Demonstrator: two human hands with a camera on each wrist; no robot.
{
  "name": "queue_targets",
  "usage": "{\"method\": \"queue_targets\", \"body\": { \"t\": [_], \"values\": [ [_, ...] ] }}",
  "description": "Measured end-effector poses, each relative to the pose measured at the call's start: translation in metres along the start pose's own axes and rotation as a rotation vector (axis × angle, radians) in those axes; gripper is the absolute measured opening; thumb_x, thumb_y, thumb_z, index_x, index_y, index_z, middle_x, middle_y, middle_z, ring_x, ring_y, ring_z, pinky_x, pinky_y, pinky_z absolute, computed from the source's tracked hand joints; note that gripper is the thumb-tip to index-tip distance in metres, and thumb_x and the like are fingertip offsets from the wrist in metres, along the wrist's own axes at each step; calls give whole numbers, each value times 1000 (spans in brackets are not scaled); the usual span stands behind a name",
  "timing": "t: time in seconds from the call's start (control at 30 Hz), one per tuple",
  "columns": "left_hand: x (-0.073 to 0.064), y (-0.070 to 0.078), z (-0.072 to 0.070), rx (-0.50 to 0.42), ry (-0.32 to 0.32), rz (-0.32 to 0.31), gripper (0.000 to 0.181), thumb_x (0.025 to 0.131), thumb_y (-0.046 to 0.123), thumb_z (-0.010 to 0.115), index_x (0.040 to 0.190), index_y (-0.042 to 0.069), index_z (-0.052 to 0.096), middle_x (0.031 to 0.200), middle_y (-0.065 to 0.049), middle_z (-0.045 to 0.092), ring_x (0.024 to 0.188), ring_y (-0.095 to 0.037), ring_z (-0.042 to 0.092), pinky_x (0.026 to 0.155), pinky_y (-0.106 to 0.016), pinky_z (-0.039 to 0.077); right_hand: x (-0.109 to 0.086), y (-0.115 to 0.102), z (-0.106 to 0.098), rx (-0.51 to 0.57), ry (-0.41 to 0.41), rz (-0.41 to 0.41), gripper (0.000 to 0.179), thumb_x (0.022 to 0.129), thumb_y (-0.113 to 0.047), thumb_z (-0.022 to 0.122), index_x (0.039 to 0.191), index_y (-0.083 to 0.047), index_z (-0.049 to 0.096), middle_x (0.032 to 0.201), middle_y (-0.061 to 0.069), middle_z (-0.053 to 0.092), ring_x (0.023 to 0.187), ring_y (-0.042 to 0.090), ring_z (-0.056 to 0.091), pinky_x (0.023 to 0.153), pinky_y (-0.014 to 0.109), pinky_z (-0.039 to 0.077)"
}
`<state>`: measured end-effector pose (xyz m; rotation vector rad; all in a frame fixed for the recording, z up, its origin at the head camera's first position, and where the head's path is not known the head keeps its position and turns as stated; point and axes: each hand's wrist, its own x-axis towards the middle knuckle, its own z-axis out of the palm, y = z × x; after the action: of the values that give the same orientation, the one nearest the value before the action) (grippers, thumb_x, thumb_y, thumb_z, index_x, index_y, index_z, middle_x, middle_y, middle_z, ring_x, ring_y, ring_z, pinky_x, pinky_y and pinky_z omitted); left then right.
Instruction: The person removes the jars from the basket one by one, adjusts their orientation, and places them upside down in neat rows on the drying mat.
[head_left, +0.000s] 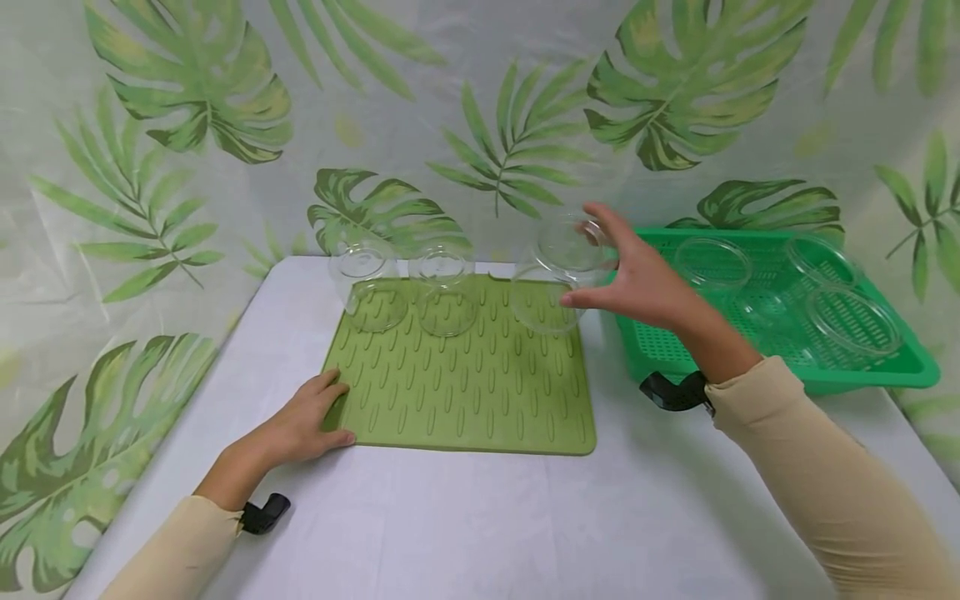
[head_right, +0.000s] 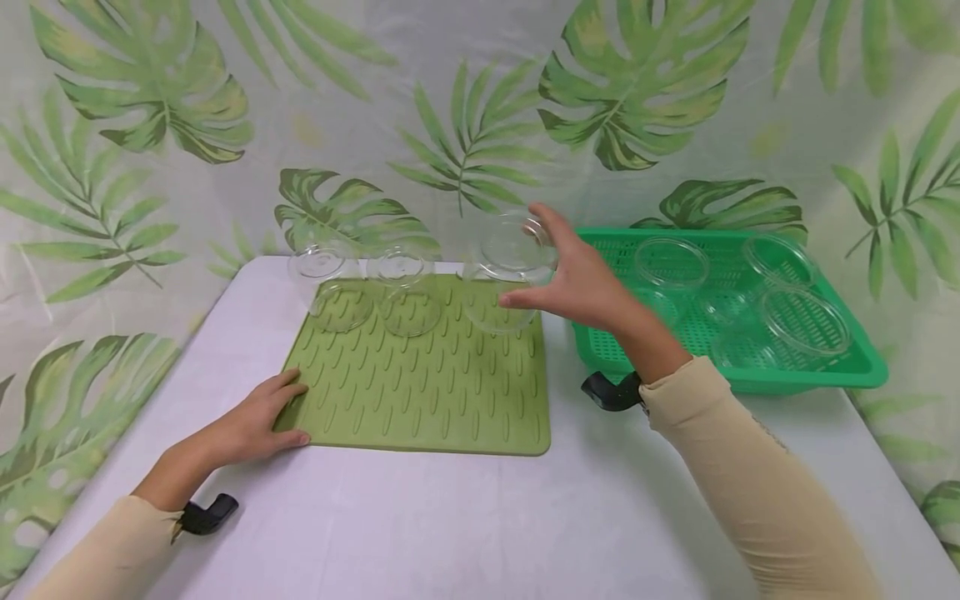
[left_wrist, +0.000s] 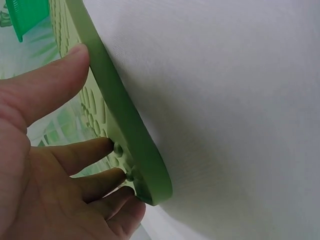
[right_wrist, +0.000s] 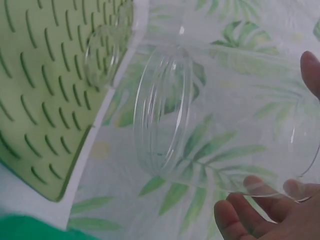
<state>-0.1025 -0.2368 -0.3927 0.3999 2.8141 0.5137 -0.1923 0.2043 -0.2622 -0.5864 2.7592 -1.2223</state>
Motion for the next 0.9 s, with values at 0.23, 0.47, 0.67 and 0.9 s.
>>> {"method": "queue_targets", "body": {
  "t": [0.23,0.47,0.67,0.9],
  "values": [
    [0,-2,2,0,13,10,74,85,25,78,141,-11,44,155,-35,27,143,-54,26,113,-65,32,12,7,13,38,-19,22,108,81,-34,83,160,-33,9,164,1,30,150,26,31,107,58,41],
    [0,-2,1,-7,17,6,74,84,25,79,140,-11,45,154,-36,28,142,-55,27,113,-65,32,22,17,24,50,-45,61,110,81,-38,82,160,-34,6,164,4,27,149,30,31,105,62,43],
    [0,-2,0,-8,10,-11,76,83,26,79,140,-11,45,154,-35,29,142,-54,28,114,-64,32,31,29,34,69,-51,86,112,80,-40,82,160,-33,4,166,6,22,149,32,31,109,64,39],
    [1,-2,0,-21,0,-15,76,85,26,78,142,-10,43,156,-34,25,144,-54,25,115,-65,31,37,37,39,69,-61,120,116,78,-45,83,160,-31,2,166,7,20,148,35,31,110,65,38]
  ]
}}
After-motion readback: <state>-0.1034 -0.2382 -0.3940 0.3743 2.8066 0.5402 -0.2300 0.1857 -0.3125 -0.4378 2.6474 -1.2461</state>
